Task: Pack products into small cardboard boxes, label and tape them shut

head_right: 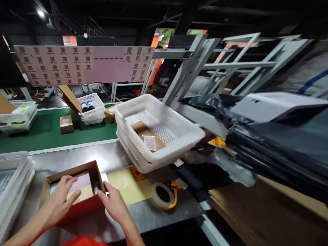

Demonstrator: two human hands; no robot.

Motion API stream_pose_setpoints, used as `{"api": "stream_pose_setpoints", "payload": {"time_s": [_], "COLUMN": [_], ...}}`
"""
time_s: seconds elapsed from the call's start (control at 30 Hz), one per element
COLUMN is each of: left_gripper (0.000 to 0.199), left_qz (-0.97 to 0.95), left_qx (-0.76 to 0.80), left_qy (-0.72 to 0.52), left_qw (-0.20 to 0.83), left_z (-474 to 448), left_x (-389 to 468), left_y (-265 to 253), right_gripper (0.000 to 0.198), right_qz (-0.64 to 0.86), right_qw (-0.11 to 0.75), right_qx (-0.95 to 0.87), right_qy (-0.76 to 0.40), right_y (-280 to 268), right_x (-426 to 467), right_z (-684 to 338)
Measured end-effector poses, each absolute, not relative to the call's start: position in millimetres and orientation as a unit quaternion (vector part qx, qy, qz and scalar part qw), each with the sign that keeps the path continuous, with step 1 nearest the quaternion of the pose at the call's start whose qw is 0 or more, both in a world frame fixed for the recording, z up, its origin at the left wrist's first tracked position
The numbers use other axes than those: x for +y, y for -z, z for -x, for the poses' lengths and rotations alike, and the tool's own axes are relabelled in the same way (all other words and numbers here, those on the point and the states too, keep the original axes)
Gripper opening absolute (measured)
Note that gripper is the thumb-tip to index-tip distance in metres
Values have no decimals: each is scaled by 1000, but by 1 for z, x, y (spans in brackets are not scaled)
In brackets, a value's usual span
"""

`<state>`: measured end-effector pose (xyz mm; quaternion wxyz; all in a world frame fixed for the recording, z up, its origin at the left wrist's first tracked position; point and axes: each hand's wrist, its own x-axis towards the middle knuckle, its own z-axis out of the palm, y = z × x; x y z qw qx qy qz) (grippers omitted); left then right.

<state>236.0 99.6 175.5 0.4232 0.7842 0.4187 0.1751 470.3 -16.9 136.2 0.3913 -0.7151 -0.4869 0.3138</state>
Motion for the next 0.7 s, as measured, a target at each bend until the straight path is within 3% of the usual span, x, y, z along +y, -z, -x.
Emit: {"api": "stream_pose_setpoints", "payload": {"time_s": [0.1, 0.2, 0.3, 0.37, 0.43, 0.6, 0.7], "left_gripper": [80, 78, 52, 36, 32, 50, 66], "left_qz": [-793, -775, -873, -917, -925, -937, -935], "left_qx": [544, 549, 383, 299, 275, 222, 203], "left_qy": [-193, -209, -127, -40, 6, 33, 78], "left_qw": [192, 233, 274, 262, 261, 270, 281], "left_z": [-162, -131, -150, -170, -181, -174, -168], "left_x": [105, 103, 96, 97, 101, 107, 110], "left_y": [-146, -113, -104, -118, -137, -158, -154], "right_gripper": [54, 85, 108, 105, 102, 104, 86], "right_qz": [737, 763, 789, 784, 776, 792, 784], "right_qw": [378, 312, 165, 88, 51, -5, 53], "right_qx": [-469, -484, -537, -581, -608, -598, -586], "right_qy": [-308, -294, -247, -199, -159, -124, -198], "right_y": [-135, -142, -155, -162, -166, -175, -182], "right_x": [-26, -29, -26, -19, -10, 6, 5], "right_z": [-459, -451, -452, -453, -449, -438, -446]}}
